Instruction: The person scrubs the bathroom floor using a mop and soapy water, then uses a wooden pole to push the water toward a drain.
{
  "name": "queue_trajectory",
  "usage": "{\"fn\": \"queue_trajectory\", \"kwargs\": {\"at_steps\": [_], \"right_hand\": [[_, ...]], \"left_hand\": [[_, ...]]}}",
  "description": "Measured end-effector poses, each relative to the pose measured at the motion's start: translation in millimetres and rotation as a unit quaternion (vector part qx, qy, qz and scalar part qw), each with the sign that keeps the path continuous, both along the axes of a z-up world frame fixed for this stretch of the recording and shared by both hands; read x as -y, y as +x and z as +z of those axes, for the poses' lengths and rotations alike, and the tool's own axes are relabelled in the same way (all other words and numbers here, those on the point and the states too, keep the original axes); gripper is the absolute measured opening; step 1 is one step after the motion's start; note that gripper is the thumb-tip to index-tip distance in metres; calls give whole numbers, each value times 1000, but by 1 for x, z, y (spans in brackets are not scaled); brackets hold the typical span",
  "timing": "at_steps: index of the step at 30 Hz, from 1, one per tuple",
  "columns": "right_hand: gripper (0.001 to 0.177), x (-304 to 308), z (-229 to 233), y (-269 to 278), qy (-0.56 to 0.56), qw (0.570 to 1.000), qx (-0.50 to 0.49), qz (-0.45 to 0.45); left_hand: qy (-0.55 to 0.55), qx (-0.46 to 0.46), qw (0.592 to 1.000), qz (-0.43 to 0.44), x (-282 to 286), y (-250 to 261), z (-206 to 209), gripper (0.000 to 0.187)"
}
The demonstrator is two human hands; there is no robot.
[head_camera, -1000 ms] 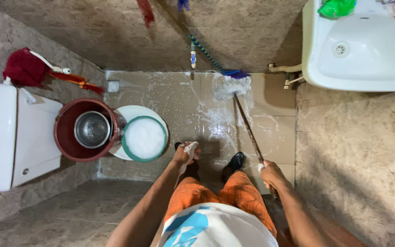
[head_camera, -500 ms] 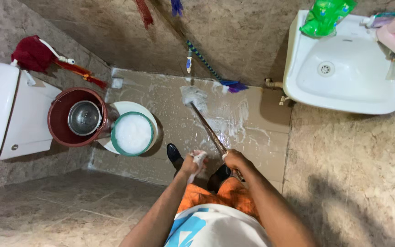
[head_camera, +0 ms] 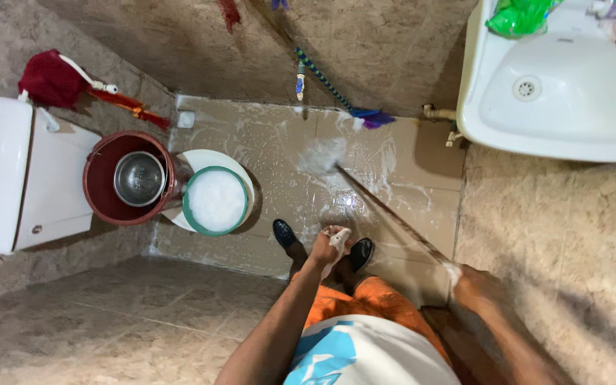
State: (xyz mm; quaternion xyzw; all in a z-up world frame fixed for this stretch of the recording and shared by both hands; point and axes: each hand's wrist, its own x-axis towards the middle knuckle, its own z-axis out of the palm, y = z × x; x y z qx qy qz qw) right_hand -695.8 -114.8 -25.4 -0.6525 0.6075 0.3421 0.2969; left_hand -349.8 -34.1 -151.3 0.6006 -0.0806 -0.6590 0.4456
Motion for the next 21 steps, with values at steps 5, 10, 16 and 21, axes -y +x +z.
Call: {"fn": "queue_trajectory", "kwargs": {"at_steps": [5, 10, 16, 21], "right_hand": [[31, -33, 40, 27, 26, 994, -41, -102], [26, -26, 15, 98, 99, 957, 18, -273], [26, -3, -29, 169, 93, 879, 152, -442], [21, -8, -27, 205, 124, 804, 270, -515]], "left_hand": [[-37, -1, 999, -20, 8, 24, 4, 17], [9, 37, 996, -86, 20, 58, 23, 24], [15, 16, 989, -147, 44, 105, 30, 24], [-71, -24, 992, -102, 83, 167, 10, 27]]}}
